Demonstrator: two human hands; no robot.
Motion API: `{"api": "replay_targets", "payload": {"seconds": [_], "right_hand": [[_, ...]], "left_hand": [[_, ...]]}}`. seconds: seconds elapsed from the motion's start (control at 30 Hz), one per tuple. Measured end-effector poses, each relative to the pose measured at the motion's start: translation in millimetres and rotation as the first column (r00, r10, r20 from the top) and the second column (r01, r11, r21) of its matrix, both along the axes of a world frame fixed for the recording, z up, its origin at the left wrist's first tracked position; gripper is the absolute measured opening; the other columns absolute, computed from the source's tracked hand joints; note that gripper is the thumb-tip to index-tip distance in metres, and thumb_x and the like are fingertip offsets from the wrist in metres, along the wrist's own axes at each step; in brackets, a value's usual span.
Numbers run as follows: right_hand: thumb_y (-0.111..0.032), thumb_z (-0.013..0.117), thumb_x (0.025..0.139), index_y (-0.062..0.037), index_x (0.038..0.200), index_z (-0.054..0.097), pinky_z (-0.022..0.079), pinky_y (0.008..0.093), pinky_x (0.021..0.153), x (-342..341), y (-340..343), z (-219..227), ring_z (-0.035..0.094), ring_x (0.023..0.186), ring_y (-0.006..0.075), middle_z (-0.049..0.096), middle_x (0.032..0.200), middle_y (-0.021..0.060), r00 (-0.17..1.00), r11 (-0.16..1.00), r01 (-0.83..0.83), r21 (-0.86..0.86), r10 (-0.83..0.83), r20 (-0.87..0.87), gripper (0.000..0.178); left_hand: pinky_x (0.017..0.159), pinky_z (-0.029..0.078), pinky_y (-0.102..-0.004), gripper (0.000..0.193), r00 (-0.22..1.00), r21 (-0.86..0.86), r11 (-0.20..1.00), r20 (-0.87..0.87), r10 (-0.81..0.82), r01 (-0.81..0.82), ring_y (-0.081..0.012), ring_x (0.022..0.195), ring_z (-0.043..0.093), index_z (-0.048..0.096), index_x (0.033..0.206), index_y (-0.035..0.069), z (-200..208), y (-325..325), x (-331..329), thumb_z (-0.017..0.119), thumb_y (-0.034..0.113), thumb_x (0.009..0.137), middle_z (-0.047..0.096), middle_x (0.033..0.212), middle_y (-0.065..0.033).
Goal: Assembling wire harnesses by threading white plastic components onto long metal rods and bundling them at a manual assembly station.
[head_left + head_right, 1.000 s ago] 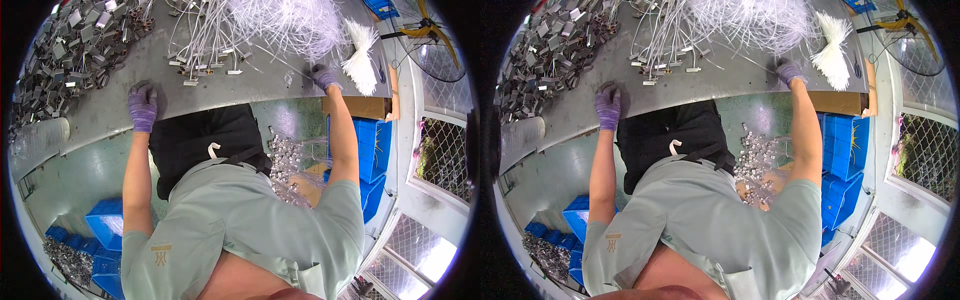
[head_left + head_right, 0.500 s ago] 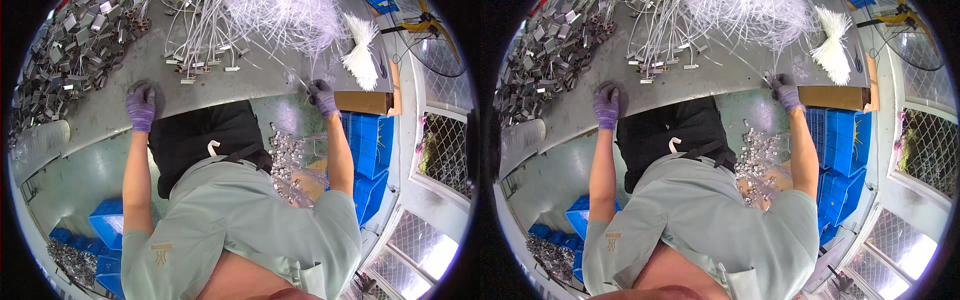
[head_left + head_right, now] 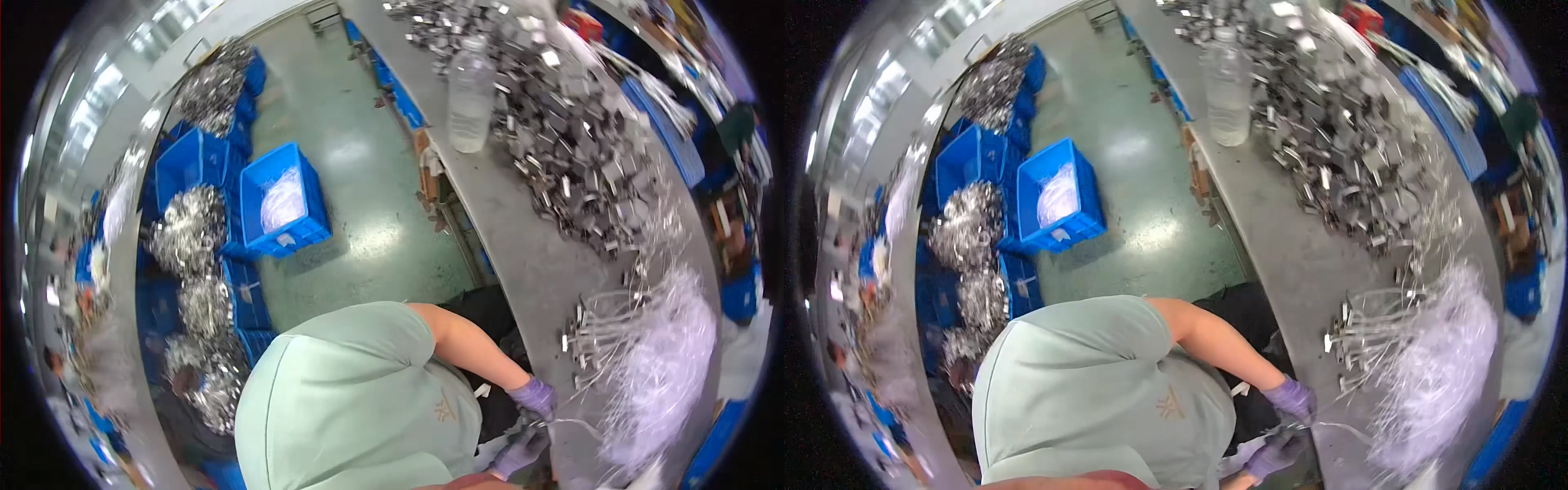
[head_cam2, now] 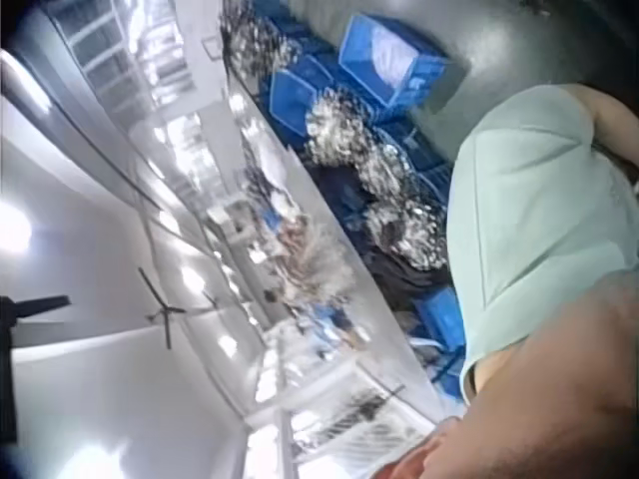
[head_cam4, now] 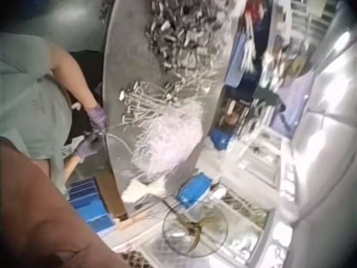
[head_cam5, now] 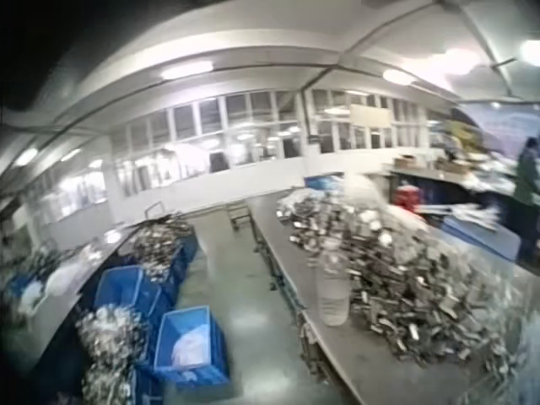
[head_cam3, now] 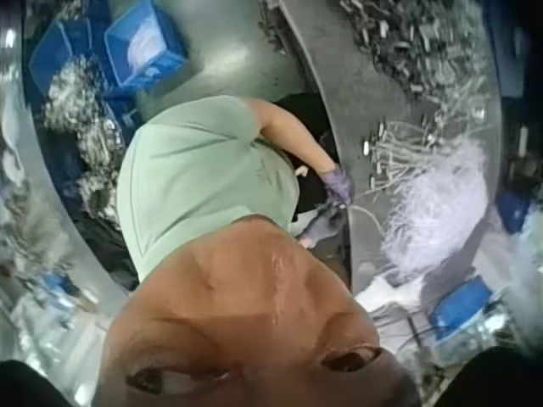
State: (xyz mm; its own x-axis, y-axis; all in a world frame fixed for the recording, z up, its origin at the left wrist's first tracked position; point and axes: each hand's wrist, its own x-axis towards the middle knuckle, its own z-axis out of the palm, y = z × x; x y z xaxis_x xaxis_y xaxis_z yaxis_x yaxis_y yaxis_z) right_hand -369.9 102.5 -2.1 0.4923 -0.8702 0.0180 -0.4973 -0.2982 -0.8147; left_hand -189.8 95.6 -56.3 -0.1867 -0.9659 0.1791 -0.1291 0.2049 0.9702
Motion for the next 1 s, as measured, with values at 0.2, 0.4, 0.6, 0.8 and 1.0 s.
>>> {"api": "replay_targets", "payload": {"seconds": [0.2, 0.4, 0.6, 0.8, 1.0], "right_hand": [[-0.036, 0.053, 0.090, 0.0065, 0.102, 0.055, 0.046, 0.0341, 0.069, 21, -7, -7, 0.055, 0.075, 0.0219, 0.060, 0.087, 0.0131, 0.983, 0.964, -0.179, 0.199, 0.167, 0.079, 0.045], [-0.035, 0.050, 0.091, 0.0043, 0.087, 0.052, 0.044, 0.0324, 0.056, 49, -1, 7, 0.049, 0.051, 0.0170, 0.055, 0.067, 0.0095, 0.927, 0.914, -0.335, 0.230, 0.275, 0.256, 0.040], [-0.018, 0.055, 0.088, 0.0053, 0.089, 0.052, 0.044, 0.0284, 0.052, 76, 4, 52, 0.051, 0.051, 0.0162, 0.058, 0.068, 0.0101, 0.917, 0.949, -0.313, 0.041, 0.291, 0.273, 0.023], [-0.010, 0.053, 0.085, 0.0099, 0.112, 0.052, 0.049, 0.0322, 0.065, 71, -37, 46, 0.059, 0.072, 0.0209, 0.063, 0.087, 0.0145, 0.935, 0.938, -0.331, 0.106, 0.311, 0.170, 0.033], [-0.016, 0.053, 0.090, 0.0038, 0.097, 0.055, 0.043, 0.0263, 0.057, 98, -15, 77, 0.052, 0.059, 0.0123, 0.057, 0.074, 0.0063, 0.883, 0.898, -0.436, -0.053, 0.438, 0.169, 0.021]], "left_hand": [[0.041, 0.041, -0.0324, 0.013, 0.895, 0.495, 0.866, -0.415, 0.163, 0.071, -0.0174, 0.047, 0.051, 0.060, 0.072, 0.007, 53, 27, 28, 0.062, 0.019, 0.076, 0.050, 0.054, -0.0041], [0.061, 0.047, -0.0391, 0.026, 0.937, -0.290, 0.951, 0.292, 0.194, -0.106, -0.0304, 0.068, 0.059, 0.061, 0.084, -0.001, 39, 13, 52, 0.062, 0.019, 0.067, 0.061, 0.074, -0.0195], [0.069, 0.048, -0.0424, 0.038, 0.939, -0.083, 0.972, 0.252, 0.233, -0.219, -0.0388, 0.079, 0.060, 0.060, 0.094, -0.004, 104, 27, 54, 0.059, 0.024, 0.069, 0.062, 0.088, -0.0254], [0.071, 0.048, -0.0441, 0.038, 0.903, -0.147, 0.951, 0.302, 0.304, -0.271, -0.0387, 0.081, 0.061, 0.061, 0.089, -0.004, 134, 27, 62, 0.061, 0.029, 0.069, 0.062, 0.084, -0.0244], [0.069, 0.048, -0.0410, 0.037, 0.892, -0.233, 0.913, 0.233, 0.387, -0.335, -0.0353, 0.078, 0.061, 0.061, 0.087, 0.000, 121, 36, 81, 0.066, 0.031, 0.068, 0.063, 0.082, -0.0206]]}}
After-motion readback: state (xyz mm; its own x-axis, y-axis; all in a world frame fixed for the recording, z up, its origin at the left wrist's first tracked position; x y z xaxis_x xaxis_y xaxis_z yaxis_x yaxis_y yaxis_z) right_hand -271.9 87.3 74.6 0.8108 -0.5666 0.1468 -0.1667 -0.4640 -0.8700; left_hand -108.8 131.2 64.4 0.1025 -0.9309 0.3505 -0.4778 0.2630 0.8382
